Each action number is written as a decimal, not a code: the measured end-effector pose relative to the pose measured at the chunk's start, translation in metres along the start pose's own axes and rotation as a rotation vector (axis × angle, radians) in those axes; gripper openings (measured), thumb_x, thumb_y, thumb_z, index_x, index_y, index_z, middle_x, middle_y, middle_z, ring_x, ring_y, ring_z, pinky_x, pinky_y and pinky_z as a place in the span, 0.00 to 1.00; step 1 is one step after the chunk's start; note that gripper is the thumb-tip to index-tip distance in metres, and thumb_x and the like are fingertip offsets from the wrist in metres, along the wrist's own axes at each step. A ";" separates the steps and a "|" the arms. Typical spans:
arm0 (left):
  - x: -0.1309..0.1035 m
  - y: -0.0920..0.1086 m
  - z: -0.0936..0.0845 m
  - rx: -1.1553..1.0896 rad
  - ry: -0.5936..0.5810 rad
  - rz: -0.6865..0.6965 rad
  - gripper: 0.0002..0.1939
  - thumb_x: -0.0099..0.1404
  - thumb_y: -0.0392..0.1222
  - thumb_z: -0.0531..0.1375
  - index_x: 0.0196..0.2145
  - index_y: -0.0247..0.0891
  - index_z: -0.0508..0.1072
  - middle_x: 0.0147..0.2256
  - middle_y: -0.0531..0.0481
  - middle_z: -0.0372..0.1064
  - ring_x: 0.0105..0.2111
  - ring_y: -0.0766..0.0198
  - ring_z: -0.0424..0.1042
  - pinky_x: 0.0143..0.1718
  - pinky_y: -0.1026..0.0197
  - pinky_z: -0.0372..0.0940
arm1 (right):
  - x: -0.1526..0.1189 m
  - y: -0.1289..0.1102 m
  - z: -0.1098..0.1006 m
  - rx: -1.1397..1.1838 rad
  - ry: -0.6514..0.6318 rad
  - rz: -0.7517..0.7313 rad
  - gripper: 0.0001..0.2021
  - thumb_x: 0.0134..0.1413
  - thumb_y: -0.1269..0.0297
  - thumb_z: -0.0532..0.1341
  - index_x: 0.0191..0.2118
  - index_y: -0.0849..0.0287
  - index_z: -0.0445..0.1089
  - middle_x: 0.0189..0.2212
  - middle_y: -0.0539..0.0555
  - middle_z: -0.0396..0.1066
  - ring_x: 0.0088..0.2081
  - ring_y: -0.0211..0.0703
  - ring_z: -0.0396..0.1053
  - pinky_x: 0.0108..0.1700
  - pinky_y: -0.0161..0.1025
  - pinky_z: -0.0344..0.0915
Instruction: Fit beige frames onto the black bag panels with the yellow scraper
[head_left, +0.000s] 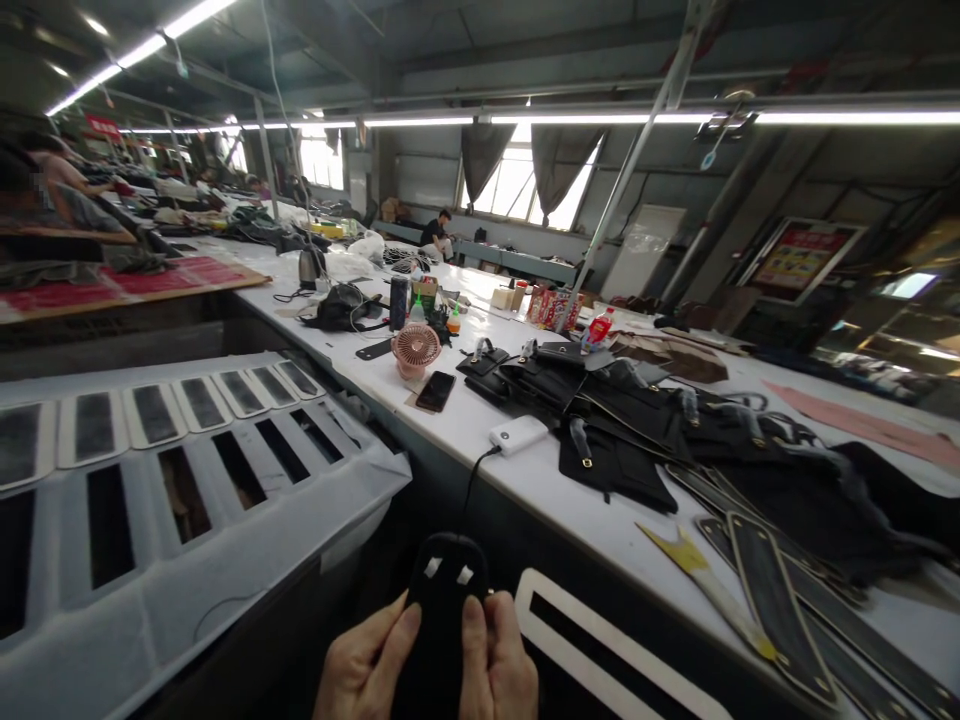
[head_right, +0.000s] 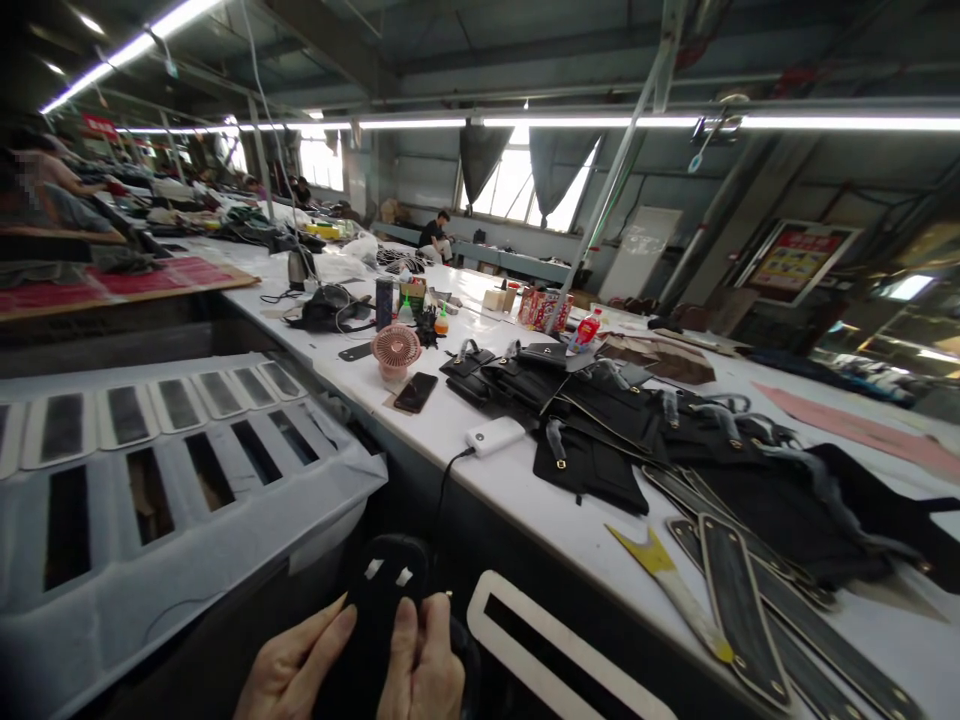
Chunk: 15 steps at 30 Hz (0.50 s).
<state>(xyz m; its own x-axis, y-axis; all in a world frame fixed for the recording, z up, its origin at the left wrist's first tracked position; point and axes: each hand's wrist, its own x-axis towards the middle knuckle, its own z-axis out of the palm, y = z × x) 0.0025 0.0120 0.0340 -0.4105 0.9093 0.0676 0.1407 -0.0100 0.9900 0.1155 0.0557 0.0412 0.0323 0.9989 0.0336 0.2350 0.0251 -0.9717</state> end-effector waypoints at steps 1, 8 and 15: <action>0.000 0.001 0.000 -0.007 0.006 -0.007 0.21 0.64 0.54 0.58 0.48 0.40 0.77 0.45 0.48 0.77 0.45 0.52 0.75 0.48 0.62 0.69 | 0.001 0.000 0.001 -0.005 0.010 -0.021 0.23 0.58 0.39 0.49 0.27 0.53 0.62 0.15 0.47 0.66 0.18 0.38 0.64 0.22 0.33 0.57; -0.005 -0.001 0.006 -0.051 0.106 -0.040 0.22 0.61 0.56 0.60 0.46 0.40 0.78 0.44 0.47 0.77 0.46 0.50 0.74 0.50 0.57 0.69 | 0.002 0.012 0.003 0.021 0.102 -0.150 0.22 0.58 0.42 0.52 0.23 0.53 0.61 0.15 0.46 0.59 0.17 0.38 0.58 0.21 0.35 0.54; -0.005 0.007 0.012 -0.047 0.008 0.021 0.19 0.63 0.53 0.58 0.45 0.41 0.78 0.38 0.49 0.78 0.39 0.54 0.75 0.46 0.58 0.70 | 0.022 -0.004 -0.010 0.155 -0.081 0.012 0.22 0.57 0.41 0.52 0.24 0.54 0.58 0.17 0.44 0.59 0.21 0.37 0.60 0.25 0.32 0.58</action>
<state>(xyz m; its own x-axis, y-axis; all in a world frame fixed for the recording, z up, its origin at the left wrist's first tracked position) 0.0161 0.0125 0.0394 -0.4149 0.9055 0.0894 0.1074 -0.0489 0.9930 0.1253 0.0772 0.0487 -0.0456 0.9989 0.0091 0.0825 0.0128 -0.9965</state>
